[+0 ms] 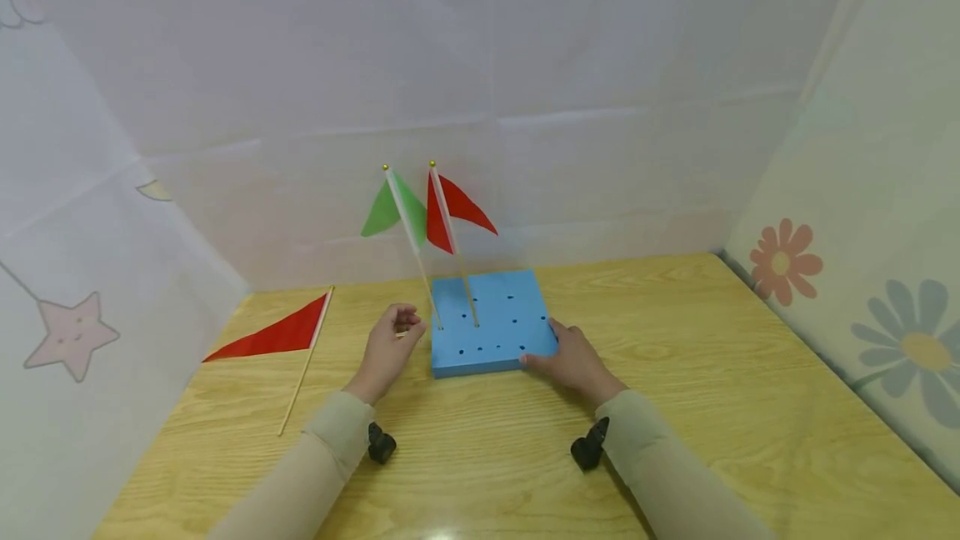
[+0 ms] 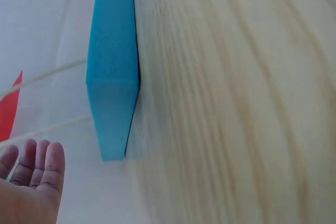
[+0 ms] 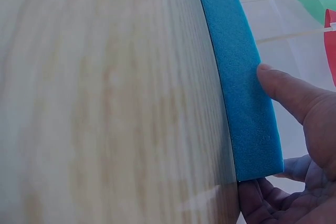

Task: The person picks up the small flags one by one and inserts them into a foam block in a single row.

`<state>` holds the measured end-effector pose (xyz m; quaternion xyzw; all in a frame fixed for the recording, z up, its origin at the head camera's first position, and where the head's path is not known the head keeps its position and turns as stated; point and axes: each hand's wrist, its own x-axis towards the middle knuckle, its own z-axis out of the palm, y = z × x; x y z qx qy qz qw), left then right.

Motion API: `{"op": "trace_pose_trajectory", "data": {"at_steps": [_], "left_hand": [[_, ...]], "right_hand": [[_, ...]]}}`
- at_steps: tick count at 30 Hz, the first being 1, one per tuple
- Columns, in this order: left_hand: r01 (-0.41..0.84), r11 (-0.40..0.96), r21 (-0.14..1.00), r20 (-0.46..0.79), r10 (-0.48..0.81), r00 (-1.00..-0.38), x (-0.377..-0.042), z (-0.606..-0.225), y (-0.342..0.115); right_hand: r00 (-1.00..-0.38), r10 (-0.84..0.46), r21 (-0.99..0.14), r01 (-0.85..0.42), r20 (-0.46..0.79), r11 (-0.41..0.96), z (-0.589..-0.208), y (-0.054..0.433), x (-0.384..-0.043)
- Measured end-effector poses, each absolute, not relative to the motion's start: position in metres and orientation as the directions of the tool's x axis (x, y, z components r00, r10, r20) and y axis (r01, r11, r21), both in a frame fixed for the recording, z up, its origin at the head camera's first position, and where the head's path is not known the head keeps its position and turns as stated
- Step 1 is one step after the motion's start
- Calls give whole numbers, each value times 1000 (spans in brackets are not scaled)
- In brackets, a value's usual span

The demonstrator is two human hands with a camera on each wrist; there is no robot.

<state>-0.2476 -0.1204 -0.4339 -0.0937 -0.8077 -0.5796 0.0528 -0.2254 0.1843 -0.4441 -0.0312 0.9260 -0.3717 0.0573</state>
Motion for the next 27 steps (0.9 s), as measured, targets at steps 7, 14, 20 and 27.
{"op": "trace_pose_trajectory", "data": {"at_steps": [7,14,20,27], "left_hand": [[147,269,952,146,21,-989,-243,-429,-148],[90,215,973,100,-37,-994,-237,-431,-171],[75,236,969,89,-51,-995,-232,-433,-183],[32,267,963,51,-66,-996,-227,-435,-200]], "right_hand": [[-992,-91,-687,-8,-84,727,-443,184,-226],[-992,-91,-672,-10,-86,741,-441,183,-227],[-992,-92,-676,-8,-89,737,-442,183,-227],[-992,-84,-676,5,-99,737,-445,184,-226]]}}
